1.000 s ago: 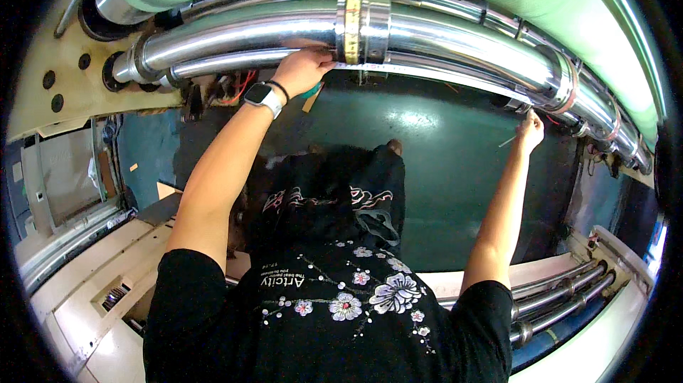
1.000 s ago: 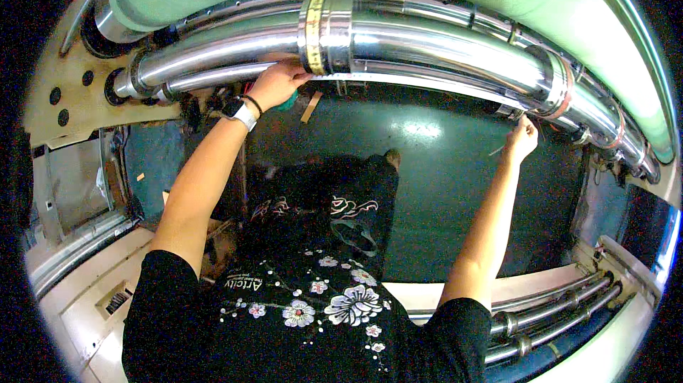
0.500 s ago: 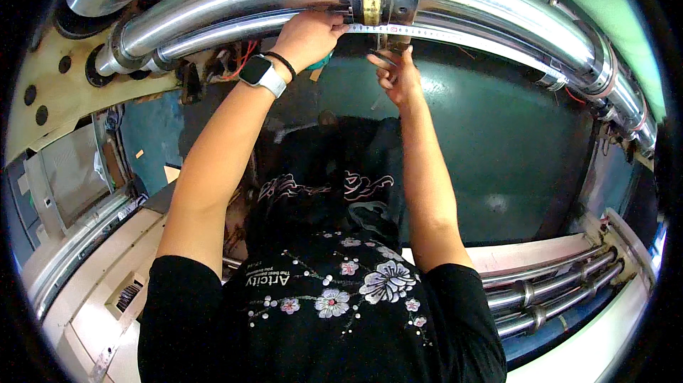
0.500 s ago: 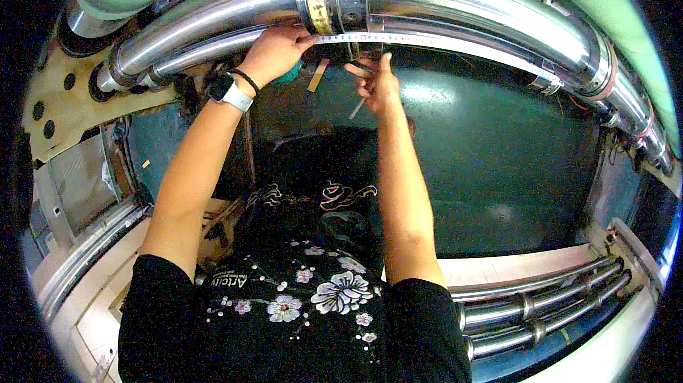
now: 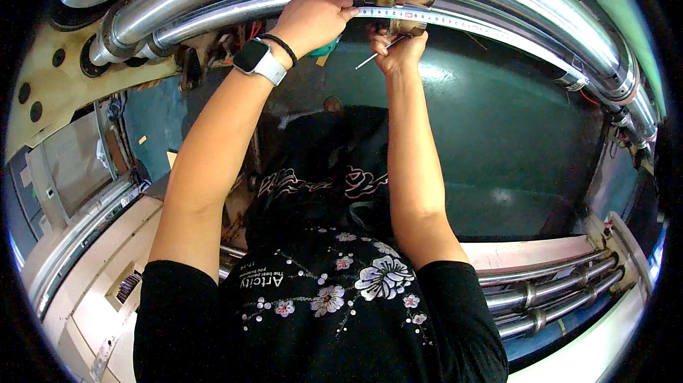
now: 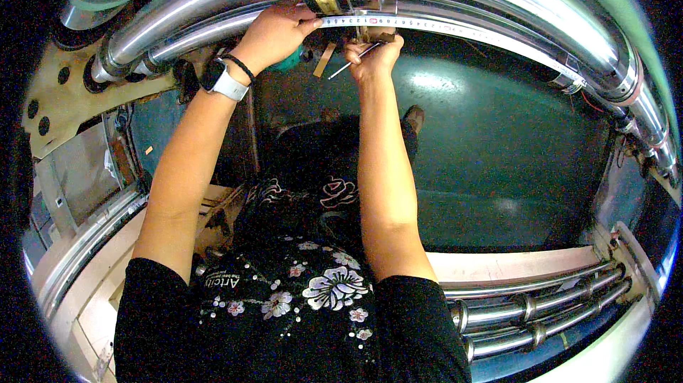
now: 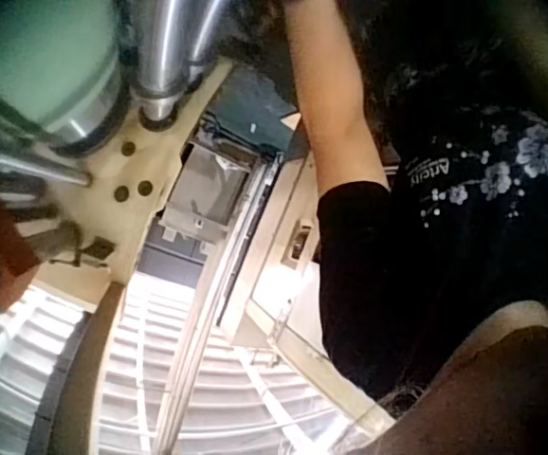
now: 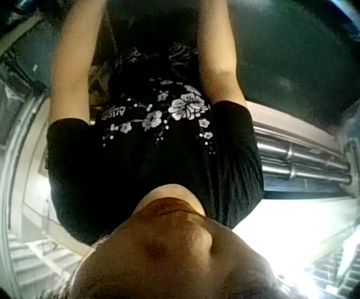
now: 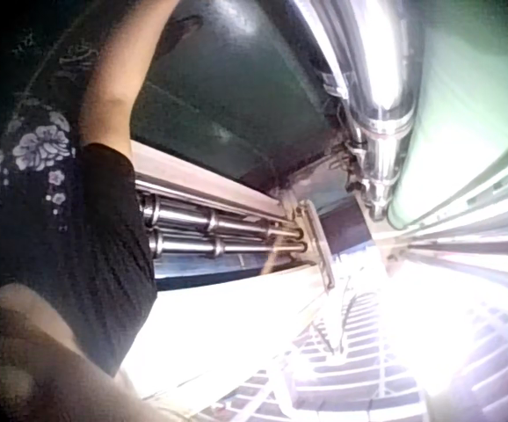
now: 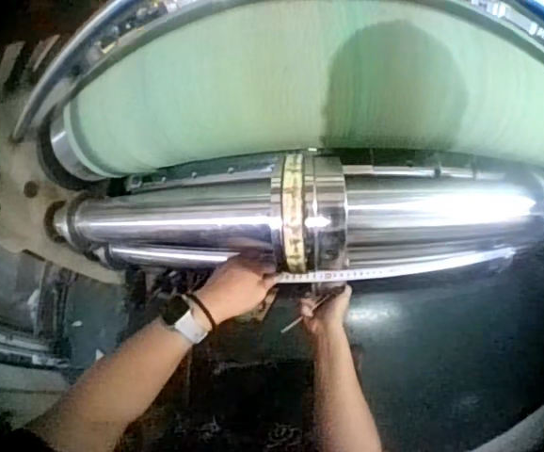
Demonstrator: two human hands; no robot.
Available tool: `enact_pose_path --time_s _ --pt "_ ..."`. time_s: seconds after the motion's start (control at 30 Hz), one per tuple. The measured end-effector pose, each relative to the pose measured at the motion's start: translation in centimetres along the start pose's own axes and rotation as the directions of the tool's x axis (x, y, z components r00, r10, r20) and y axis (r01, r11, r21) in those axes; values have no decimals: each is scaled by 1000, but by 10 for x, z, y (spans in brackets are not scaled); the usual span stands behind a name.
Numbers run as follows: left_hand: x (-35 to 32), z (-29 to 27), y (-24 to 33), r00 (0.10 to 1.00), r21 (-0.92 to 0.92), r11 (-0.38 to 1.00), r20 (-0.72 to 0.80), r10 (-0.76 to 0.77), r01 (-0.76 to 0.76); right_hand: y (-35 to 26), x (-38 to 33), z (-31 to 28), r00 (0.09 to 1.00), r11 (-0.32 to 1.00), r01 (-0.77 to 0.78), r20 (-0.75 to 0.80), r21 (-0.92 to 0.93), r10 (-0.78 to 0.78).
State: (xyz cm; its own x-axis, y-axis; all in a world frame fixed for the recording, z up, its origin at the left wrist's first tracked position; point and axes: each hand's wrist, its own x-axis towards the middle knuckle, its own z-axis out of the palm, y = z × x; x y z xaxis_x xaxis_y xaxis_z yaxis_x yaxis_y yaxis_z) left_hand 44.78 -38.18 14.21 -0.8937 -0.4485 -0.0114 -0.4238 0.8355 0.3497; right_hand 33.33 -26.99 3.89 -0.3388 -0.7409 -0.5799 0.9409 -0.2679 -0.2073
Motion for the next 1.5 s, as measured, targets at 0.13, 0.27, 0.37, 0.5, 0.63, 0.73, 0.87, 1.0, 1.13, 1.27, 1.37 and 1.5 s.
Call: enact_pose_path --time_s 0.13,0.27,0.37,0.5,0.63,0.73,0.87,1.0,1.13,1.27,1.37,1.5 --pt "-1 -2 0 1000 -12 1000 -2 12 -12 -1 -1 3 1000 999 -9 18 43 8" --pt "1 -11 8 994 -44 996 83 -76 80 -3 6 -10 999 999 -29 45 42 27" --pt "3 -13 7 990 13 997 113 -80 79 -2 6 -9 996 996 -28 90 79 21" --pt "2 -13 8 989 -16 992 84 -125 127 -2 -6 -1 998 997 51 43 59 -53" --pt "3 -16 8 991 -15 996 106 -82 84 -6 -11 6 1000 997 21 0 80 -21" --pt "4 -19 9 989 -30 996 130 -74 78 -8 -9 7 1000 998 25 -5 55 -25" --pt "3 -20 10 989 -40 995 117 -86 91 -8 -5 6 997 996 67 -30 50 -66" --pt "2 -14 5 996 -32 997 67 -66 68 -9 0 -5 999 999 32 33 14 -33" --pt "1 -12 5 995 -38 995 52 -85 87 -12 0 -11 996 1000 12 88 -5 -11" --pt "2 -15 7 989 -49 993 111 -101 106 -19 -2 -13 995 994 -25 89 -107 34" --pt "2 -15 7 987 -74 989 113 -117 126 -20 0 -17 994 998 -13 106 -64 20" --pt "3 -13 4 990 4 996 108 -91 91 -19 1 -15 996 996 -15 86 -93 23"
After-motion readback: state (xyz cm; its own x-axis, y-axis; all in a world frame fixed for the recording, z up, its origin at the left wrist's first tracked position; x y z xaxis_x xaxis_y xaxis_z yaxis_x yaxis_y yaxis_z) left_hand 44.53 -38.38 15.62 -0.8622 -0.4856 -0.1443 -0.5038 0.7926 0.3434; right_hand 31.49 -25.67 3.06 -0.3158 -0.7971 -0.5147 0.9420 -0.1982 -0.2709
